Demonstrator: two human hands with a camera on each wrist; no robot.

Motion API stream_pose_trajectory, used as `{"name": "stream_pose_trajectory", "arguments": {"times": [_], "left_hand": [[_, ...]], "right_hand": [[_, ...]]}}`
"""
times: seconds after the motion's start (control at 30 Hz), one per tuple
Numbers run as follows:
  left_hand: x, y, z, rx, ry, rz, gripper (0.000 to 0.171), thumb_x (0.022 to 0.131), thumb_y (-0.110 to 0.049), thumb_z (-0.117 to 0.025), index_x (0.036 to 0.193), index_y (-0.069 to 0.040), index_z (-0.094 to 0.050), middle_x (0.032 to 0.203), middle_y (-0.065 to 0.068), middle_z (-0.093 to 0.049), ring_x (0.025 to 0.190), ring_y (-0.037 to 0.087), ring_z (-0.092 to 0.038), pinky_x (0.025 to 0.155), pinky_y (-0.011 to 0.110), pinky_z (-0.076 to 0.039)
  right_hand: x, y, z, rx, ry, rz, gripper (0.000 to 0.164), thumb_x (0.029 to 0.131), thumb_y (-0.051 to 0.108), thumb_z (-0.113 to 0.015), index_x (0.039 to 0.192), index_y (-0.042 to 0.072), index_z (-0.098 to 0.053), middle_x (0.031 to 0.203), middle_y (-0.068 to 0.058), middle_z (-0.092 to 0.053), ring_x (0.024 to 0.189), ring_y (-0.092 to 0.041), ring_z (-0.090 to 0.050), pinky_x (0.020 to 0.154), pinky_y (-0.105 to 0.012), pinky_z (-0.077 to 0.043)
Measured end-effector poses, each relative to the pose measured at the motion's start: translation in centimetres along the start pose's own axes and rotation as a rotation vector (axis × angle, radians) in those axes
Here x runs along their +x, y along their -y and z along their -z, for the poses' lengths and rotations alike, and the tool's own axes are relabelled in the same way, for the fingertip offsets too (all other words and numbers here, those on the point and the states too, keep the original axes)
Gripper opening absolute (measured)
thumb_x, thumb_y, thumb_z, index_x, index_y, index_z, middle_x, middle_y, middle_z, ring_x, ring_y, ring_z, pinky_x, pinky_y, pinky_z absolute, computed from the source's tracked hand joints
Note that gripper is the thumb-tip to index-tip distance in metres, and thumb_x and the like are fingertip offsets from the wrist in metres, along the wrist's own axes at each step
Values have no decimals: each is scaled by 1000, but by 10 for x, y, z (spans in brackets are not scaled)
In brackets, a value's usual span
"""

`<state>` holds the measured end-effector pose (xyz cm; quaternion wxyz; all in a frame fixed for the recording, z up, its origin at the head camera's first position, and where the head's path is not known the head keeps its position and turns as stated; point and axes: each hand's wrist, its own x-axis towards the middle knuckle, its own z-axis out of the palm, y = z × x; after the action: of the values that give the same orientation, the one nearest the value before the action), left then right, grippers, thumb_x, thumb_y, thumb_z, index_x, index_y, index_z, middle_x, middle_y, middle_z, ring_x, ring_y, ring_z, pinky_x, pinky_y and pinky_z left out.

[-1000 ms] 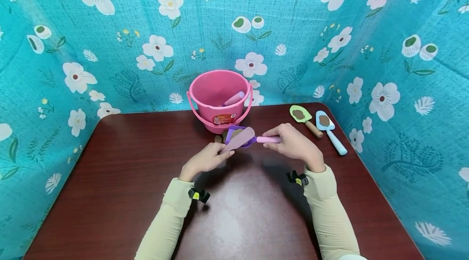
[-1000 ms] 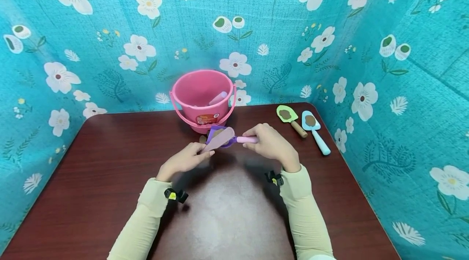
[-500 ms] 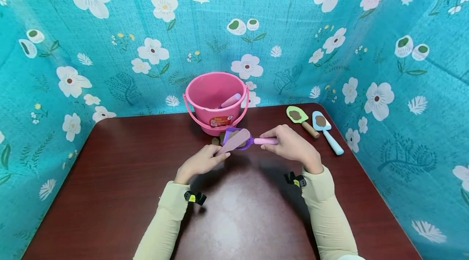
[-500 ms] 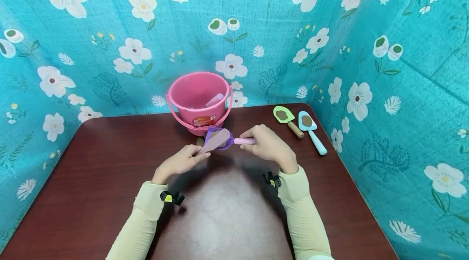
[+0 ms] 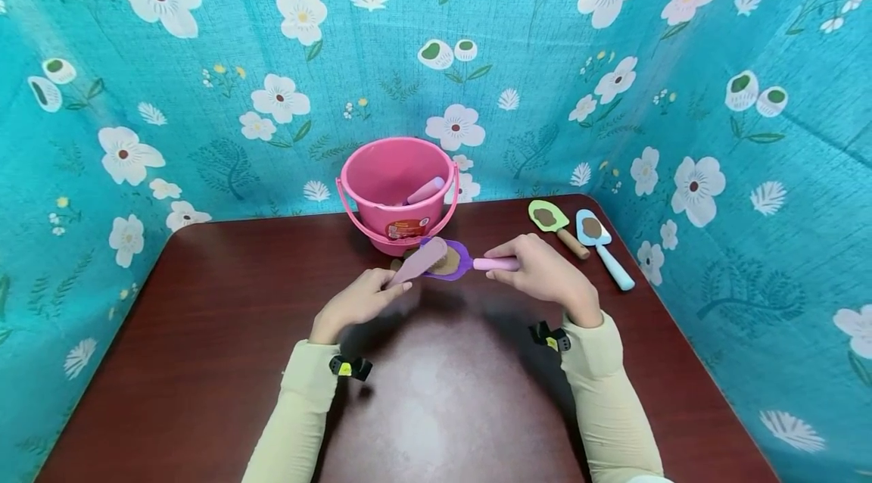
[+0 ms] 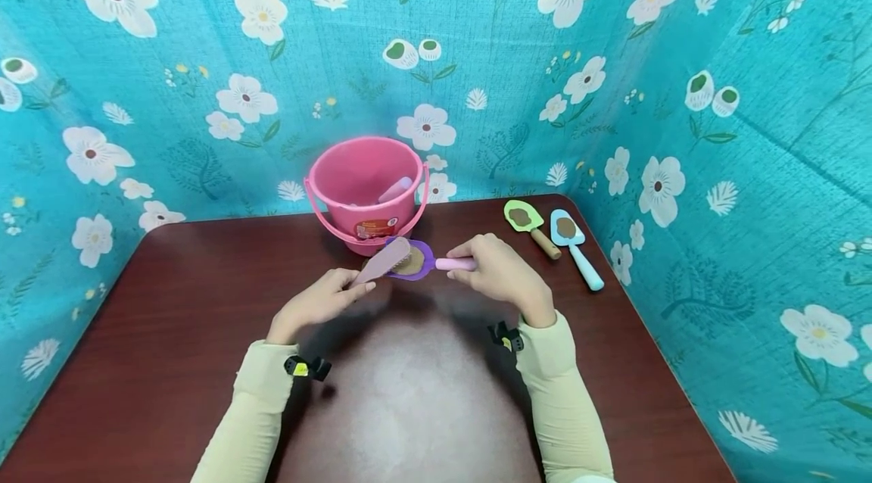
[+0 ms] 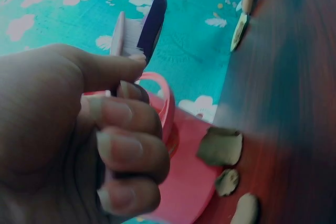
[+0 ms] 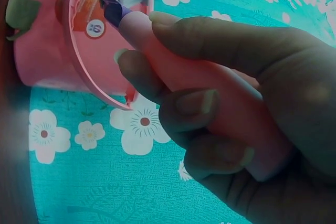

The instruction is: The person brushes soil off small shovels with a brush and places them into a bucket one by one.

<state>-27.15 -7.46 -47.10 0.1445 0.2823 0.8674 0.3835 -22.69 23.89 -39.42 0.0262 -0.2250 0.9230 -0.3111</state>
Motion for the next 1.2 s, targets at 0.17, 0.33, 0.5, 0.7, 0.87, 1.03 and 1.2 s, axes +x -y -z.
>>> {"name": "stream_pose_trajectory", "arguments": {"times": [0.17,0.33,0.5,0.7,0.87,1.03,1.2], "left_hand": [[-5,1,6,56,-8,29,32,90,-43,-57,79,-14,-59,58,-1,-45,50,11,-42,47,26,-38],[-8,0,13,104,-35,28,35,91,-41,-56,76,-9,-56,56,-1,-45,48,10,-41,45,26,-37],[-10,-4,10,38,-50,-3,32,91,-40,-56,78,-11,-57,55,1,-46,45,11,-40,43,26,-38],[3,-11,-18,58,-39,-72,33,92,-44,-53,81,-13,-58,56,-3,-48,47,8,-44,44,25,-39],[10,-14,-34,226,-111,-41,27,92,-38,-55,72,-19,-52,56,-6,-47,49,7,-44,45,24,-38],[10,-11,-27,287,-142,-3,27,91,-39,-57,71,-21,-51,58,-5,-48,51,10,-45,48,26,-39],[7,-11,-22,273,-127,36,28,91,-38,-58,70,-21,-51,58,-3,-49,51,10,-45,47,27,-38]], "right_hand": [[0,1,-3,-14,-2,-2,33,79,38,-72,106,19,-71,74,17,-66,55,-8,-58,55,-27,-50],[1,0,-6,-38,-6,-30,32,79,39,-72,104,19,-72,71,18,-64,54,-9,-57,54,-28,-49],[2,-2,-8,-55,-11,-56,27,79,39,-72,99,21,-73,68,19,-64,52,-9,-56,52,-28,-49],[3,0,-9,-67,-15,-21,21,79,36,-72,95,22,-73,66,16,-64,49,-9,-52,49,-28,-46],[3,1,-8,-105,-20,-6,18,79,34,-73,92,22,-72,61,18,-61,48,-7,-51,49,-27,-45],[7,1,-8,-105,-16,12,19,80,33,-72,95,21,-73,60,15,-60,46,-7,-49,47,-27,-43],[6,1,-9,-97,-1,31,18,82,39,-69,92,25,-73,53,14,-55,43,-6,-40,45,-25,-38]]}}
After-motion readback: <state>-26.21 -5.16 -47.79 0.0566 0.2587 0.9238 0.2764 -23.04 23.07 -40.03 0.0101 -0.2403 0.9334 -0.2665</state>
